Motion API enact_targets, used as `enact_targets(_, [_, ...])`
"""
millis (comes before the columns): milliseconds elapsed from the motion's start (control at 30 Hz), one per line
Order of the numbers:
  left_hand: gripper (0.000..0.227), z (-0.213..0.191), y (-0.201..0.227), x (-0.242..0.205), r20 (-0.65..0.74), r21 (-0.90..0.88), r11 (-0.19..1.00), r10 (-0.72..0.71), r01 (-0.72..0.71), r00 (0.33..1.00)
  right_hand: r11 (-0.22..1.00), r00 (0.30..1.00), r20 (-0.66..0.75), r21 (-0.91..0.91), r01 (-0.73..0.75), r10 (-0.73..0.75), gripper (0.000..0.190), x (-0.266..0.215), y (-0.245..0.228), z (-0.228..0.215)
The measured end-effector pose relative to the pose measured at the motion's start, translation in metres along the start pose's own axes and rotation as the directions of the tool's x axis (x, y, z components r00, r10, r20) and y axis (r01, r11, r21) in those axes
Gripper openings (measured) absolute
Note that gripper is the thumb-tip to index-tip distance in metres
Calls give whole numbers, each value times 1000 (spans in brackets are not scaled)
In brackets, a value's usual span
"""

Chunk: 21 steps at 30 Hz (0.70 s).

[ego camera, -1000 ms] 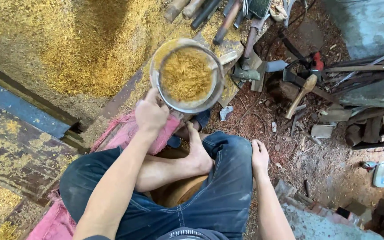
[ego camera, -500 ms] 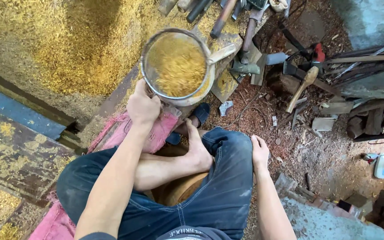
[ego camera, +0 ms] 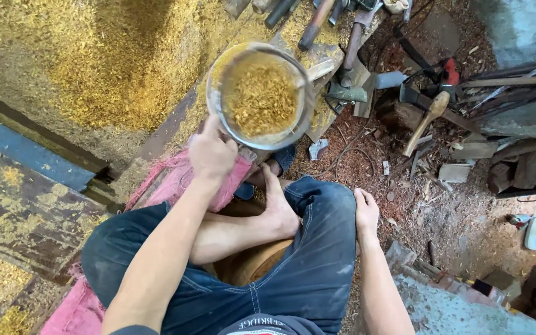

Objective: Mixing wood shavings with adhesive in a bowl to create wood filler.

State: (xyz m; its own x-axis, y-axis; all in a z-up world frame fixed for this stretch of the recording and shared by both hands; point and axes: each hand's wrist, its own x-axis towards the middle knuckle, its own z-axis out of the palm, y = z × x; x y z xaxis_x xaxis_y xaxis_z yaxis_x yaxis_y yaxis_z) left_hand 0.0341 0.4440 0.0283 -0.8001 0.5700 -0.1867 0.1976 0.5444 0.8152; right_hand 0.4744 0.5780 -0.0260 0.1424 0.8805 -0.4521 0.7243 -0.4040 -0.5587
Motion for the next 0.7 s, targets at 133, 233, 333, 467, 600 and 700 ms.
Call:
enact_targets(133, [35, -5, 0, 2, 28, 61, 998, 4, -5, 1000, 1000, 1000, 0, 0, -2, 2, 38, -1, 1, 1])
enact_targets(233, [40, 0, 1, 0, -27, 99, 993, 70, -67, 997, 1000, 1000, -3, -28, -5, 5, 38, 1, -2, -2])
enact_targets(333, [39, -6, -2, 4, -16, 87, 995, 44, -42, 999, 998, 1000, -6, -62, -11, 11, 38, -5, -8, 0])
enact_targets(467, [47, -2, -1, -2, 0, 157, 975, 161, -159, 987, 1000, 1000, -4, -8, 18, -18, 39, 9, 15, 0])
enact_targets(600, [37, -2, -8, 3, -73, 21, 999, 30, -29, 997, 999, 1000, -7, 21, 26, -26, 41, 7, 11, 1])
enact_targets(700, [43, 2, -8, -2, 0, 129, 981, 145, -143, 990, 999, 999, 7, -8, 42, -42, 40, 8, 11, 0])
